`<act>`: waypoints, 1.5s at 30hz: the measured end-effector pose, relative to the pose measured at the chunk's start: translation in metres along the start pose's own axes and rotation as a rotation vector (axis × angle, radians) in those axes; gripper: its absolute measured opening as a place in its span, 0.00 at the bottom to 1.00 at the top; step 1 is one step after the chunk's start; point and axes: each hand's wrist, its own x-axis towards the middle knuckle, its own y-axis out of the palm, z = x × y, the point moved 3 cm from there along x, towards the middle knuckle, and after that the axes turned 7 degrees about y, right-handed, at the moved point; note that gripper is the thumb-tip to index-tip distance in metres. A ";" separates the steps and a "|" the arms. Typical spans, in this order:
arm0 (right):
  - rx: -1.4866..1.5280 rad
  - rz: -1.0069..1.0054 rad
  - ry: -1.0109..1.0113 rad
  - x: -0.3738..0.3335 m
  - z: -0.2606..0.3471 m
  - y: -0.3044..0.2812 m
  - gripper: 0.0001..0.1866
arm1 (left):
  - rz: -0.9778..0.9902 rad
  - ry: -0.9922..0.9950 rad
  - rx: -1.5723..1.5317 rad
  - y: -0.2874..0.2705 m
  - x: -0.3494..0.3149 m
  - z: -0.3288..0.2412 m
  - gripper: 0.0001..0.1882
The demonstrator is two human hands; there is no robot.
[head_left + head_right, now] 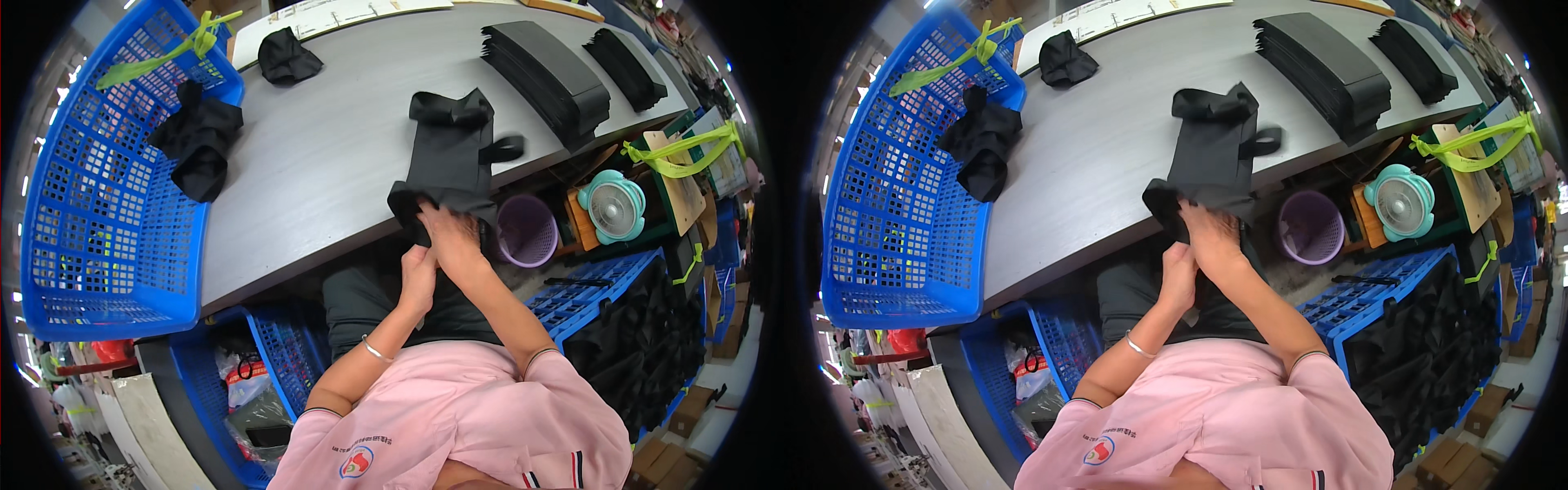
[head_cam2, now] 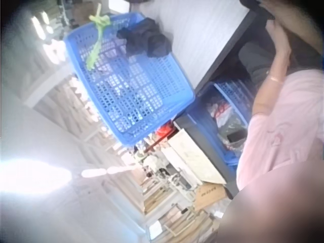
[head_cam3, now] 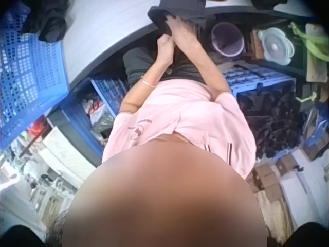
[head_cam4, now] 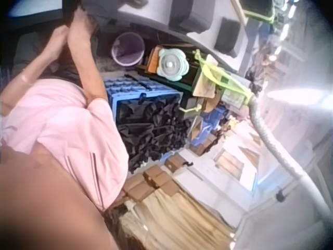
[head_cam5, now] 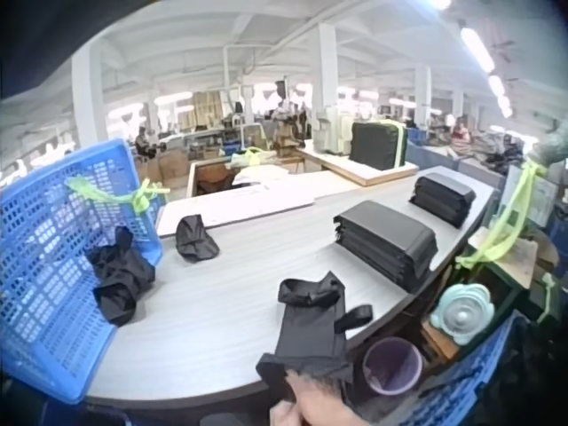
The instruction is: The recorder is inspecting and turning out black fabric sleeves or covers at a manufacturing desk.
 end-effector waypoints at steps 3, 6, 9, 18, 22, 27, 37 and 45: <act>-0.041 0.241 0.067 -0.011 -0.001 -0.006 0.18 | -0.067 0.481 -0.253 -0.005 -0.002 -0.026 0.19; -0.205 -0.072 -0.143 -0.022 0.006 -0.013 0.18 | -0.251 0.760 0.290 -0.018 -0.004 -0.049 0.28; -0.213 0.271 -0.112 -0.021 -0.014 0.015 0.21 | -0.271 0.770 0.579 -0.031 -0.009 -0.057 0.15; -0.125 0.193 -0.142 -0.051 -0.024 0.013 0.16 | -0.070 0.400 0.028 -0.061 -0.025 -0.053 0.23; 0.117 0.370 -0.341 -0.079 0.024 -0.029 0.12 | 0.050 0.158 -0.121 -0.058 -0.003 -0.064 0.23; 0.644 -0.247 0.026 -0.062 -0.012 -0.101 0.11 | 0.098 0.287 -0.048 -0.055 -0.006 -0.066 0.23; 1.680 0.598 0.675 -0.066 -0.056 -0.036 0.10 | 0.305 0.334 0.035 -0.067 -0.003 -0.041 0.13; 1.373 0.279 0.511 -0.045 -0.060 -0.022 0.09 | 0.293 0.157 -0.138 -0.049 -0.025 -0.052 0.12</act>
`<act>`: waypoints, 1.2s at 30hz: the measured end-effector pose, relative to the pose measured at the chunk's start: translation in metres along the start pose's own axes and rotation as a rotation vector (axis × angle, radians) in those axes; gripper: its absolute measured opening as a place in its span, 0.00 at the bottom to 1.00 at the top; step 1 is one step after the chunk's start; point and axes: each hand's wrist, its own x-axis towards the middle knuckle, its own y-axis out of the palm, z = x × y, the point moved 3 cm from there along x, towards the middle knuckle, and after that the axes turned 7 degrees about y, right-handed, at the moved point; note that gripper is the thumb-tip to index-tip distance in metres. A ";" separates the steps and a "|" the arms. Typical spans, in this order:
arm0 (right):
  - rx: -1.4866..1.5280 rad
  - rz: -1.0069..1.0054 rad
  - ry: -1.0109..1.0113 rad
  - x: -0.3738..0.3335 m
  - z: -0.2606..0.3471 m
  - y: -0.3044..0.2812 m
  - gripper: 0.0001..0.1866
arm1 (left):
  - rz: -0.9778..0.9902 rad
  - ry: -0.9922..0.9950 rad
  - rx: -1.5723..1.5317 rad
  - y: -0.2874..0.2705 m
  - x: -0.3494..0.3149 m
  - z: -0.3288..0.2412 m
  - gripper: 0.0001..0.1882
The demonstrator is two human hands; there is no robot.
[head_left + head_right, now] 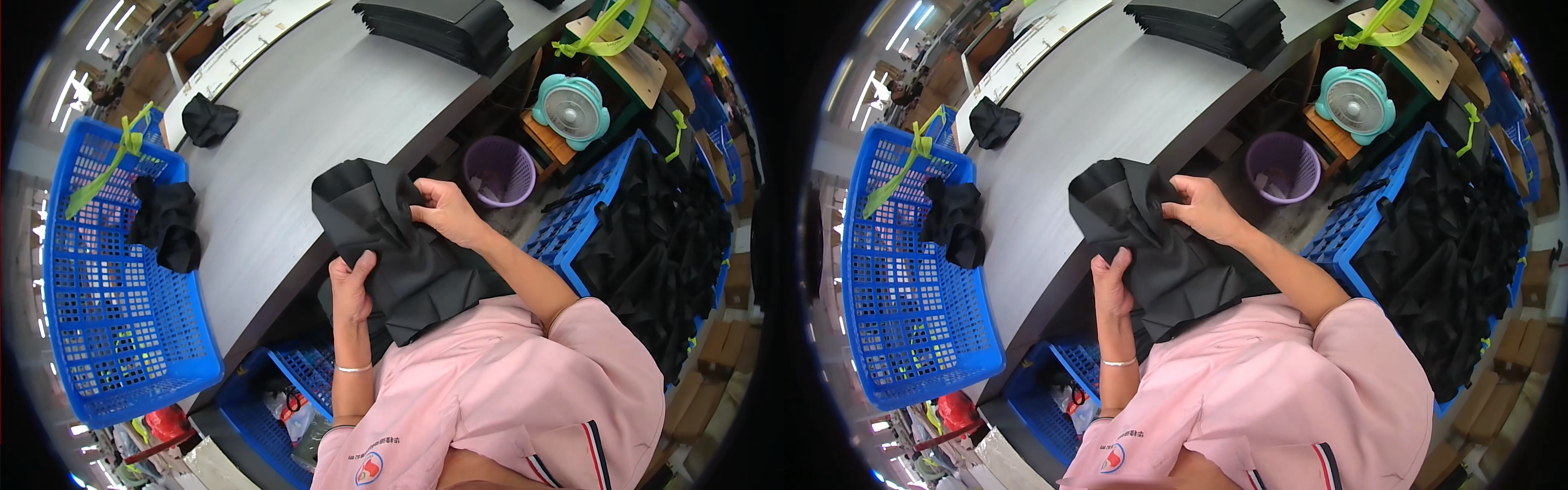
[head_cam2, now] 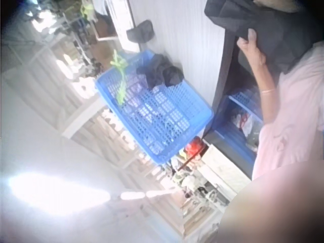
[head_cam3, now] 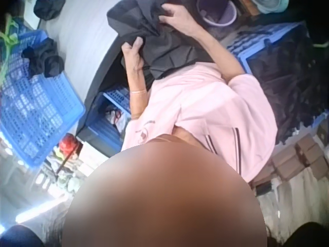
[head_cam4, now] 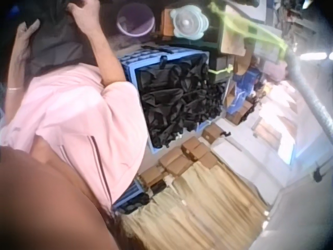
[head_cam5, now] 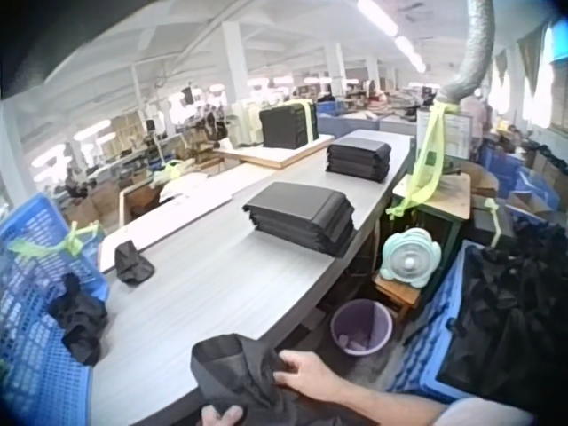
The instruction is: The recorder is inspecting and turning out black fabric sleeves or covers at a manufacturing desk.
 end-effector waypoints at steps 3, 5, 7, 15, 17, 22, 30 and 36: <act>0.034 -0.098 -0.233 -0.004 0.016 0.001 0.10 | -0.092 -0.004 -0.102 -0.009 0.011 -0.003 0.13; -0.209 -0.426 -0.475 -0.016 0.031 -0.004 0.17 | -0.137 0.031 -0.177 -0.017 0.021 -0.005 0.15; -0.349 -0.626 -0.523 -0.027 0.040 -0.008 0.18 | -0.212 0.057 -0.140 -0.025 0.027 -0.008 0.15; 0.267 0.168 0.217 -0.010 0.003 0.025 0.25 | -0.074 0.013 -0.404 -0.017 0.026 -0.015 0.16; -0.350 -0.142 -0.190 0.011 0.008 0.019 0.25 | -0.184 0.067 -0.189 -0.017 0.032 -0.022 0.18; -0.319 -0.035 -0.024 0.057 -0.017 0.018 0.24 | -0.450 0.720 0.532 -0.004 0.053 -0.054 0.20; 0.019 0.112 0.186 0.075 -0.027 0.017 0.18 | 0.467 0.775 1.468 0.010 0.106 -0.036 0.23; -0.488 -0.149 -0.466 0.021 -0.005 0.013 0.21 | 0.589 0.788 1.602 -0.022 0.144 -0.012 0.33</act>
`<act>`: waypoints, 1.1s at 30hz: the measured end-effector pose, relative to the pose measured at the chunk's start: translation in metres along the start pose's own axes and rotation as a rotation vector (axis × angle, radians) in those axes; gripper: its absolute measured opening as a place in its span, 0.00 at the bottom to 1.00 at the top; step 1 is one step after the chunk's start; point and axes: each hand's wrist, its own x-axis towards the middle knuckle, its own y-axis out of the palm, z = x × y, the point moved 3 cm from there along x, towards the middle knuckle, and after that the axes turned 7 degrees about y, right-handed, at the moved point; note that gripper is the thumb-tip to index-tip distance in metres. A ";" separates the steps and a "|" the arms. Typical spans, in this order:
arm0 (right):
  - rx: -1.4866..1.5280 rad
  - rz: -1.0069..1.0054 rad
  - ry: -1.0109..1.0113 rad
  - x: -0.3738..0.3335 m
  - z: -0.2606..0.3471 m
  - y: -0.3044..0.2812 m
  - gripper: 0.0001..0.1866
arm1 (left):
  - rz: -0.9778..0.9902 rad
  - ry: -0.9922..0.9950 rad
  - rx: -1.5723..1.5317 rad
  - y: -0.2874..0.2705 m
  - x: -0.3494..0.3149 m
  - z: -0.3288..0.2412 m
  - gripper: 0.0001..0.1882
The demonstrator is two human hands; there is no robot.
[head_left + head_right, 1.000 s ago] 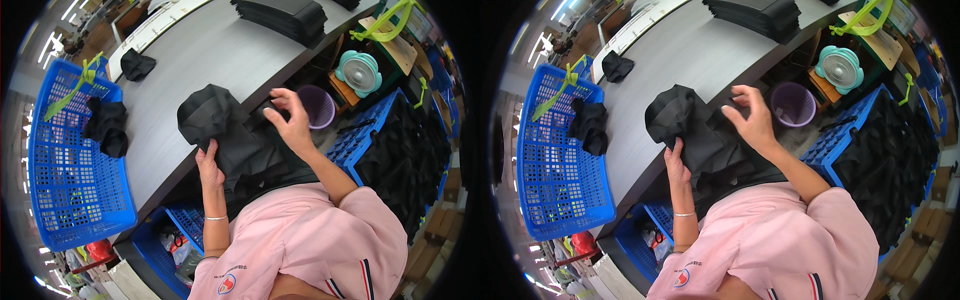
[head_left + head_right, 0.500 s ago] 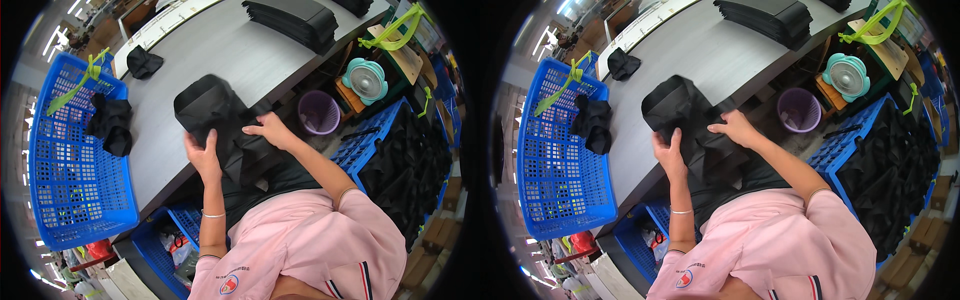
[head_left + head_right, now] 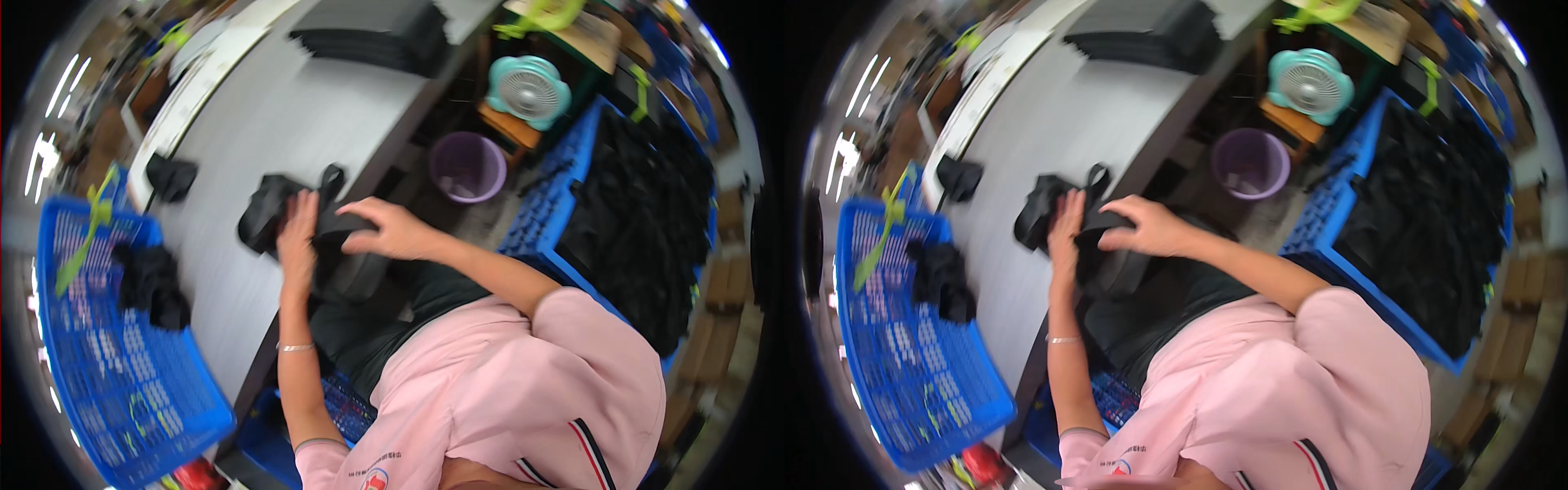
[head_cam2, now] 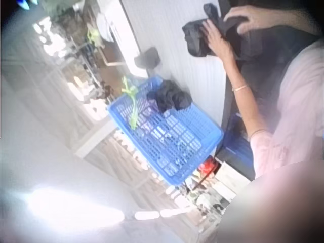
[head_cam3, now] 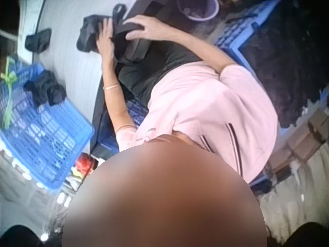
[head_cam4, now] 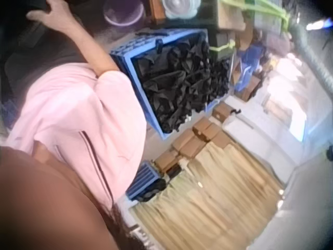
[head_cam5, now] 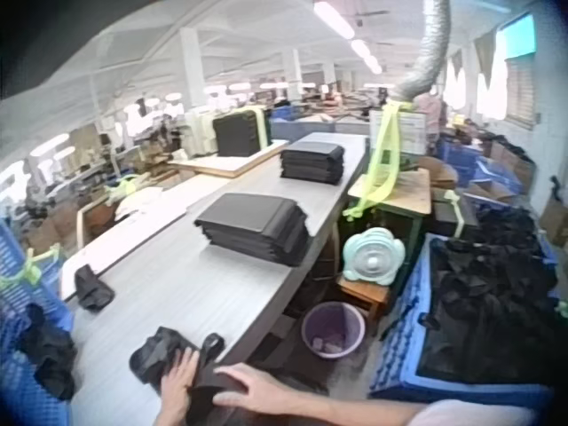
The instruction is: The recorder is inspecting and turning out black fabric sleeves or covers at a manufacturing desk.
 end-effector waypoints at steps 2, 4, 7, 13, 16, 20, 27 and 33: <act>-0.099 -0.025 0.058 -0.002 0.005 -0.002 0.19 | 0.054 0.003 -0.011 0.005 -0.003 0.008 0.33; -0.037 -0.117 0.027 -0.007 0.011 -0.008 0.15 | 0.102 -0.012 -0.132 0.005 -0.004 0.015 0.33; 0.181 -0.100 0.079 -0.029 0.012 -0.019 0.10 | 0.145 0.028 -0.003 0.006 -0.003 0.012 0.40; 0.258 -0.225 0.462 -0.066 -0.019 -0.040 0.21 | 0.165 -0.140 -0.015 0.003 -0.003 -0.009 0.44; 0.689 -0.032 0.565 -0.065 -0.023 -0.005 0.36 | 0.163 -0.177 0.025 0.009 0.003 -0.030 0.47; 1.014 0.058 0.766 -0.068 -0.028 0.018 0.18 | 0.112 -0.218 0.065 0.008 0.012 -0.068 0.45; 0.976 -0.520 0.438 -0.141 -0.069 -0.143 0.18 | -0.232 -0.287 -0.898 -0.017 0.007 -0.137 0.22; 0.868 -1.469 0.366 -0.332 -0.090 -0.345 0.18 | -0.337 -0.488 -0.721 -0.033 -0.015 -0.099 0.20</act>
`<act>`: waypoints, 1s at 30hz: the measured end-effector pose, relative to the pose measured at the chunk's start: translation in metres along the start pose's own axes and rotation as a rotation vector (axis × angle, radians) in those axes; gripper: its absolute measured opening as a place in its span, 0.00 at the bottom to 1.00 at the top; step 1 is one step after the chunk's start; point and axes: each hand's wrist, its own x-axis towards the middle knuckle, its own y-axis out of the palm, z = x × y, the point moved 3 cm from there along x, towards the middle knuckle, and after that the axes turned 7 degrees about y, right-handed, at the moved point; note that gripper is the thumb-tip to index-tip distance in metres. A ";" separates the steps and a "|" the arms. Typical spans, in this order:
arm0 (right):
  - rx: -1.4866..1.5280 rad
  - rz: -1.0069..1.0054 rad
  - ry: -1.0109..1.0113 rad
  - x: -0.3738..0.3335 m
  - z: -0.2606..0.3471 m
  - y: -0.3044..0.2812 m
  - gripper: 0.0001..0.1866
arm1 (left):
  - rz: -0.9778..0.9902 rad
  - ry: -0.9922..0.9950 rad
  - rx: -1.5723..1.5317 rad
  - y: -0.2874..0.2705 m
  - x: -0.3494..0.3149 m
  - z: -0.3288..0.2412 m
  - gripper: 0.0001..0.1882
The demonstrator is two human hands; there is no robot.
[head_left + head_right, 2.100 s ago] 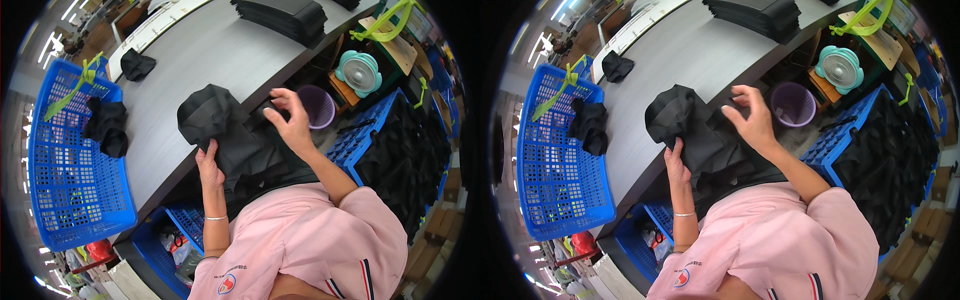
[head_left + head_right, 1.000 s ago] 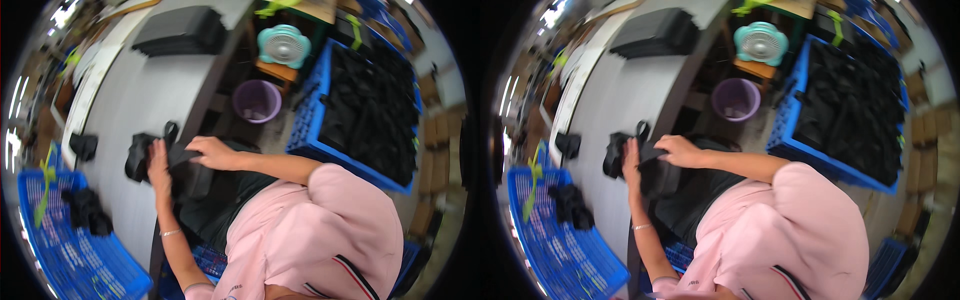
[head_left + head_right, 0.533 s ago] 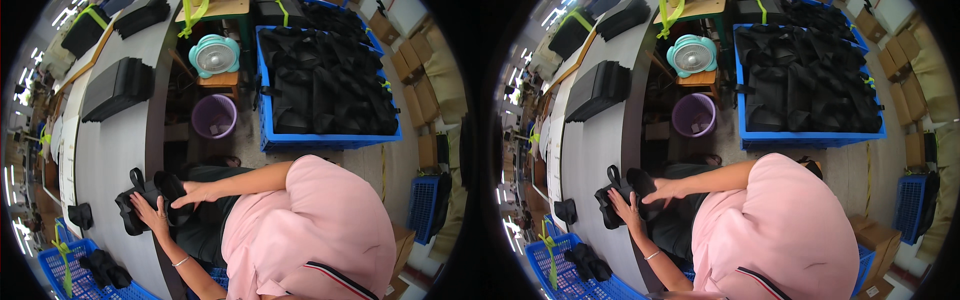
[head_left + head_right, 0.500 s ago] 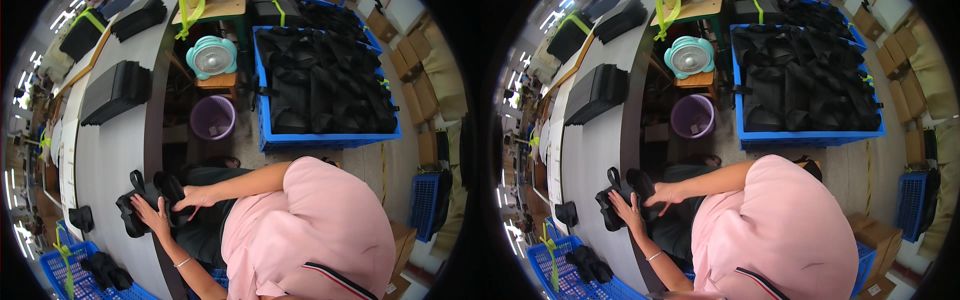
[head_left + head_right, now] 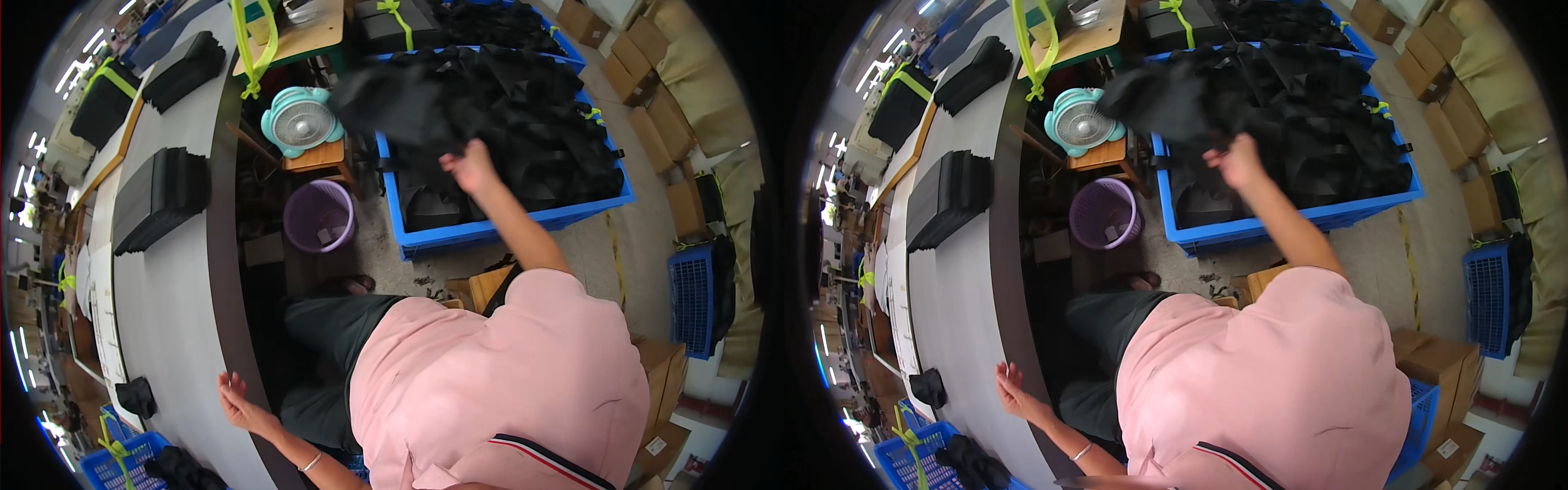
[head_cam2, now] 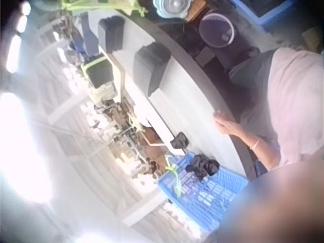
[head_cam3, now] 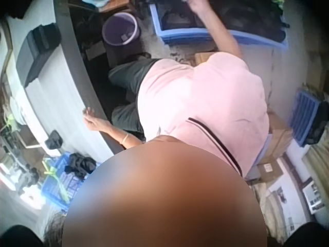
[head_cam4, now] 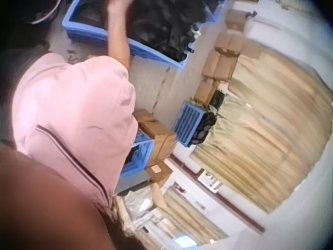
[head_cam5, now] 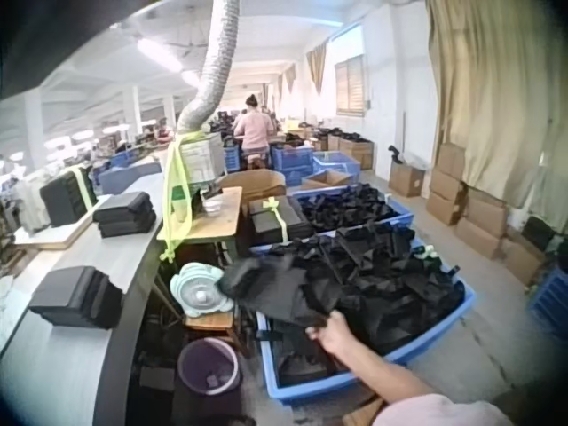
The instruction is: The recorder is inspecting and turning out black fabric sleeves or covers at a manufacturing desk.
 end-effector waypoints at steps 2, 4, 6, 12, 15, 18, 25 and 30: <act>0.036 -0.025 -0.224 0.022 0.064 -0.062 0.14 | -0.090 -0.068 0.022 -0.020 0.003 0.013 0.20; 0.054 -0.232 -0.332 0.043 0.124 -0.125 0.13 | -0.097 -0.060 0.035 -0.036 0.008 0.020 0.20; 0.121 -0.180 -0.453 0.066 0.186 -0.182 0.10 | -0.106 -0.066 0.059 -0.049 0.016 0.023 0.21; -0.062 -0.315 -0.282 0.166 0.291 -0.329 0.25 | -0.157 -0.037 0.150 -0.076 0.044 0.036 0.21; -0.083 -0.439 -0.417 0.199 0.245 -0.326 0.28 | -0.302 -0.026 0.227 -0.099 0.042 0.054 0.18; -1.222 -1.015 -0.707 0.185 0.171 -0.236 0.26 | -0.411 0.073 0.455 -0.134 0.028 0.069 0.12; -1.739 -0.087 -1.070 0.043 -0.032 0.048 0.21 | -0.671 0.038 1.073 -0.246 0.021 0.103 0.07; -1.724 0.472 -1.528 -0.074 -0.090 0.168 0.23 | -0.995 0.072 1.214 -0.304 0.020 0.111 0.21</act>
